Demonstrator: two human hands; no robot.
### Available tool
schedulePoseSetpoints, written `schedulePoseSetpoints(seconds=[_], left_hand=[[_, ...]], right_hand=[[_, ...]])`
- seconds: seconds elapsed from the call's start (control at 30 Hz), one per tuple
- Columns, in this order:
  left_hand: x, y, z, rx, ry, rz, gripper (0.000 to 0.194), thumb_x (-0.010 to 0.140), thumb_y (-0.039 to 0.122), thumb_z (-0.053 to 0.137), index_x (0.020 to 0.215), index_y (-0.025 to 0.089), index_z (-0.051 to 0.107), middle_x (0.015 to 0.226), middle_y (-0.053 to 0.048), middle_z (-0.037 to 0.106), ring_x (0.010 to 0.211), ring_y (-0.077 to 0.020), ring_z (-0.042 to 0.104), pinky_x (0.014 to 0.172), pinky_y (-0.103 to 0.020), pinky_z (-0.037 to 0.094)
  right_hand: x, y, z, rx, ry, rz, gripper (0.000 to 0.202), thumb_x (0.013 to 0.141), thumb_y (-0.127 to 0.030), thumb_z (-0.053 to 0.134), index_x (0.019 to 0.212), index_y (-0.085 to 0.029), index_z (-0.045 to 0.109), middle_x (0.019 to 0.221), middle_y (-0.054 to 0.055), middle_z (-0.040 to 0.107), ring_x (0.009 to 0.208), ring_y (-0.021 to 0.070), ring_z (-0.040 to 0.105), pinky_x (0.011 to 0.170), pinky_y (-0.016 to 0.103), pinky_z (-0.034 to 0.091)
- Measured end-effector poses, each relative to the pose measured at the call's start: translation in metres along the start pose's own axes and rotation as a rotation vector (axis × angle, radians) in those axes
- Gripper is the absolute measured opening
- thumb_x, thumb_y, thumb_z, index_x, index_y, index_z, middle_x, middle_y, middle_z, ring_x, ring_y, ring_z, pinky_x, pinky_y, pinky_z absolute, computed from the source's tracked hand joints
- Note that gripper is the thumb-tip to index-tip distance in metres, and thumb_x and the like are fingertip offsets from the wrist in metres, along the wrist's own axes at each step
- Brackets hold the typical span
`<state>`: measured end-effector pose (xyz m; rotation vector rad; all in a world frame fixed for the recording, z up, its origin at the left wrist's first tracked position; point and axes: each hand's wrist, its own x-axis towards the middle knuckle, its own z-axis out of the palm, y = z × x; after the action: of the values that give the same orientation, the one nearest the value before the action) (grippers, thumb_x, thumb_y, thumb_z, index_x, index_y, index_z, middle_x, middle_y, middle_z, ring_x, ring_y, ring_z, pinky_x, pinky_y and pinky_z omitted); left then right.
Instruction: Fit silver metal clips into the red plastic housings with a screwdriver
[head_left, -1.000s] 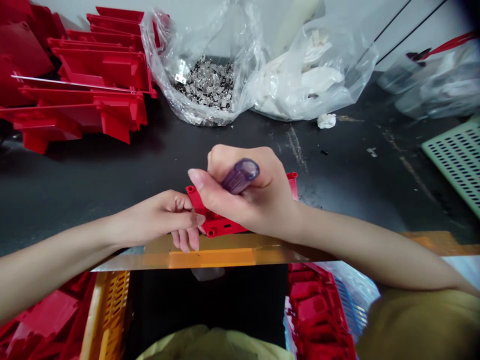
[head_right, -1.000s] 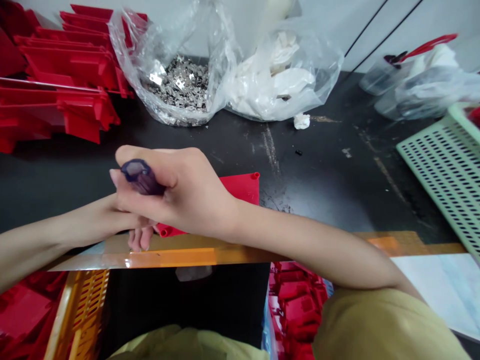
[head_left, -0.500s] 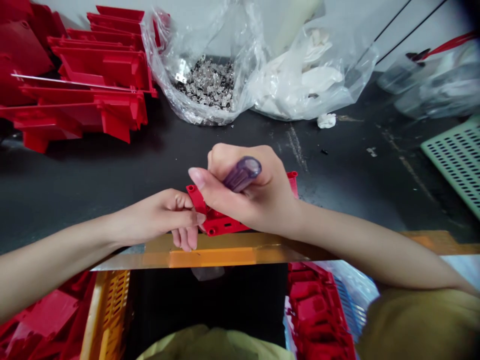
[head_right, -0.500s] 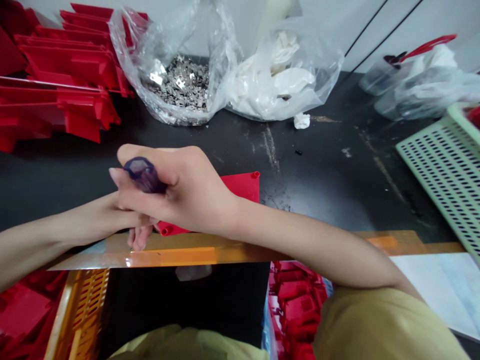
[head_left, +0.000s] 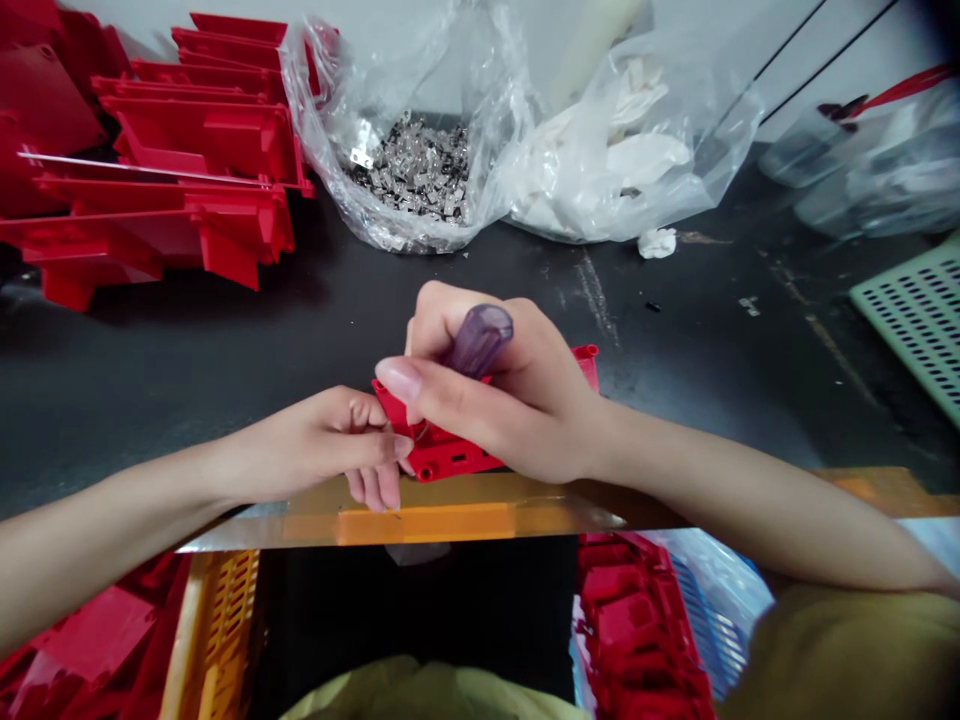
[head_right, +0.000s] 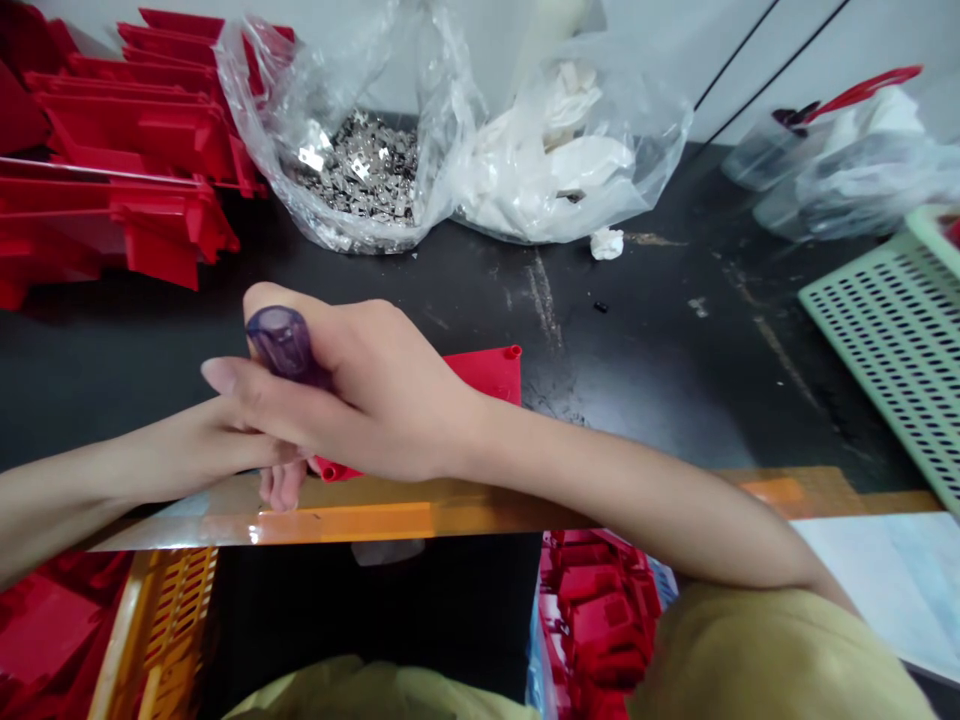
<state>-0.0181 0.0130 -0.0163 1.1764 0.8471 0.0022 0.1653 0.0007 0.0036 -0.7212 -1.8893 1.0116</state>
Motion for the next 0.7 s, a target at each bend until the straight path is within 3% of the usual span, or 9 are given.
schedulePoseSetpoints(seconds=[0.17,0.5,0.7], left_hand=[[0.000,0.000,0.000,0.032,-0.002,0.004,0.027,0.074,0.041,0.066,0.058,0.019,0.067,0.061,0.000,0.071,0.057,-0.0122,0.064,0.058,-0.021,0.053],[0.000,-0.005,-0.001,-0.005,0.025,0.035,0.029,0.075,0.036,0.068,0.053,0.018,0.064,0.057,0.000,0.068,0.055,-0.0102,0.062,0.055,-0.017,0.051],[0.001,-0.005,-0.001,-0.014,0.041,0.017,0.030,0.077,0.037,0.068,0.056,0.016,0.065,0.056,0.001,0.068,0.053,-0.0093,0.062,0.056,-0.017,0.051]], right_hand=[[-0.002,-0.001,0.003,0.043,-0.017,-0.012,0.030,0.092,-0.023,0.051,0.066,-0.019,0.037,0.060,-0.008,0.035,0.051,0.0021,0.038,0.051,0.015,0.034],[-0.001,0.000,0.002,0.064,-0.067,-0.059,0.033,0.089,-0.015,0.054,0.063,-0.018,0.034,0.056,-0.010,0.040,0.047,0.0010,0.041,0.048,0.017,0.028],[0.003,0.009,0.002,0.051,0.113,-0.076,0.030,0.091,-0.016,0.052,0.063,-0.017,0.042,0.059,-0.007,0.044,0.053,0.0028,0.045,0.051,0.017,0.035]])
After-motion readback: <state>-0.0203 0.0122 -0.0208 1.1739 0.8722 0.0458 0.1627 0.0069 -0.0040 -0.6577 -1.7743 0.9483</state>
